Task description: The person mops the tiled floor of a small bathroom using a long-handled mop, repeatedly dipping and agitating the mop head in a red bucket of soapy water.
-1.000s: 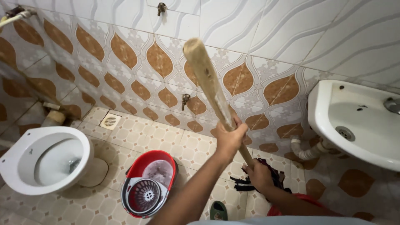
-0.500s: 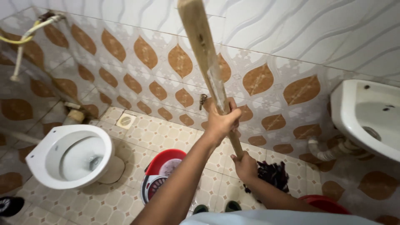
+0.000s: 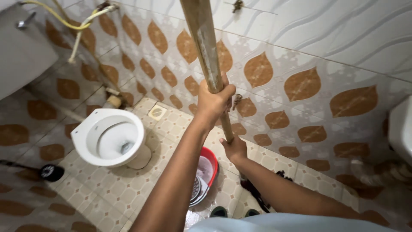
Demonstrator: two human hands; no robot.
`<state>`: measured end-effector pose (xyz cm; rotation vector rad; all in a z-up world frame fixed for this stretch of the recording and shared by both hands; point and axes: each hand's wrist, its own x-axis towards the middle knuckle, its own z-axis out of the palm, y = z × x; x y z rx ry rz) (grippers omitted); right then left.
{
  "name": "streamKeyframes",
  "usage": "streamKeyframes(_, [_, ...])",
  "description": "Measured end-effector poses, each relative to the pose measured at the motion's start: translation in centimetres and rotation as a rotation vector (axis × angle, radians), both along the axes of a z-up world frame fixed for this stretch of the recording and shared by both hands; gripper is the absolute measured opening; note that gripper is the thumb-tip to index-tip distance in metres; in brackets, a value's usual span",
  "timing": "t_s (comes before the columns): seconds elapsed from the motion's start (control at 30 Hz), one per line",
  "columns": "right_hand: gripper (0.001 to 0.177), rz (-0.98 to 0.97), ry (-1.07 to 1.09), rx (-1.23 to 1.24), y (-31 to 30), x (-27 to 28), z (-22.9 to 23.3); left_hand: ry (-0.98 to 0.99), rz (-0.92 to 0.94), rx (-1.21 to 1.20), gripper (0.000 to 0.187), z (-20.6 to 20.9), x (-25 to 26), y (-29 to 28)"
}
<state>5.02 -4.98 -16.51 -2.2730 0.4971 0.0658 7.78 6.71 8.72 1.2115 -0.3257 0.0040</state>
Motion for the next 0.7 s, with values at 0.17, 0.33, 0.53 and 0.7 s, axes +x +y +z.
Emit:
streamKeyframes(0.17, [0.049,0.178,-0.062,0.045,3.7,0.5,1.6,-0.01,0.124,0.062,0.021,1.0,-0.3,2.3])
streamKeyframes(0.33, [0.044,0.312,0.04,0.057,4.8,0.4,3.5,-0.059,0.232,0.08,0.018,1.3,-0.3,3.5])
streamKeyframes(0.53, [0.037,0.432,0.05,0.055,2.7,-0.3,3.6,-0.035,0.393,0.154,0.019,1.1,-1.5,1.3])
streamKeyframes(0.7, [0.036,0.39,0.179,0.178,1.5,-1.7,3.1,-0.244,0.683,0.402,0.013,1.9,-3.0,0.0])
